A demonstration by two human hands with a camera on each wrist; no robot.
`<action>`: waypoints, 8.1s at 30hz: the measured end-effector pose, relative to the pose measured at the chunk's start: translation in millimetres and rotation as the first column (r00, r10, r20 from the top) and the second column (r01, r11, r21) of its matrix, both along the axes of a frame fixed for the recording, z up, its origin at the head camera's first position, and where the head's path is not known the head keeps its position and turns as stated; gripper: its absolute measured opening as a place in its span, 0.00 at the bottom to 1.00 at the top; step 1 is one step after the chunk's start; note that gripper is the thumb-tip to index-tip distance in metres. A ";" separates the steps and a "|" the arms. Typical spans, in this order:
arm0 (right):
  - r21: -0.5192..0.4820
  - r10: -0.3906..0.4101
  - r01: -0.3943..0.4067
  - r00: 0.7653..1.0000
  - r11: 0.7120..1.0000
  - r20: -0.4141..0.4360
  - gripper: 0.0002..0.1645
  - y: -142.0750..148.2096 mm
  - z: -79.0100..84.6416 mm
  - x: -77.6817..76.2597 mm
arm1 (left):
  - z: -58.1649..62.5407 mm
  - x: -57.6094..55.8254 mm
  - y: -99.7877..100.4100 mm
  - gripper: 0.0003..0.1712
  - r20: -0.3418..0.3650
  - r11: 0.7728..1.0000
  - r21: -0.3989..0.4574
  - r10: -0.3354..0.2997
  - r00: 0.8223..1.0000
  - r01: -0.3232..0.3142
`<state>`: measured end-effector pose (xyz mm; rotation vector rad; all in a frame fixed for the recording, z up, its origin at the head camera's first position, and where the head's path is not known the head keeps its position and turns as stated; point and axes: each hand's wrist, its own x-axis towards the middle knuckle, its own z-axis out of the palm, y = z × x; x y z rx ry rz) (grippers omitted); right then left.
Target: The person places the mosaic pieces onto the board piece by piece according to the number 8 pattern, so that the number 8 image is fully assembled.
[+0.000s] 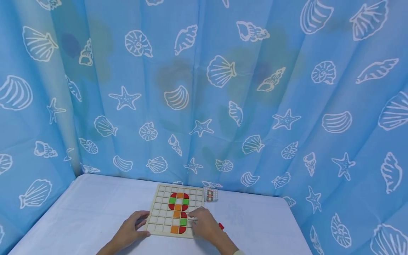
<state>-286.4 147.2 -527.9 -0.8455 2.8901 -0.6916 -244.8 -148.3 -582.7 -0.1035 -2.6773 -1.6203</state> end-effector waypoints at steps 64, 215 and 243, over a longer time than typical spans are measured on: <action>-0.006 -0.042 0.042 0.996 0.999 -0.084 0.15 -11.7 -3.3 -4.7 | -6.0 -3.9 -6.5 0.45 -0.039 0.999 0.016 -0.029 0.999 0.029; 0.001 -0.193 0.193 0.980 0.981 -0.041 0.07 52.3 -13.6 -9.5 | -2.8 -2.3 -3.0 0.44 0.024 0.999 -0.034 0.011 1.000 -0.010; 0.044 -0.264 0.263 0.964 0.964 0.030 0.11 64.6 -19.3 -11.4 | -3.2 -3.3 -0.1 0.43 0.004 1.000 -0.005 -0.006 1.000 0.006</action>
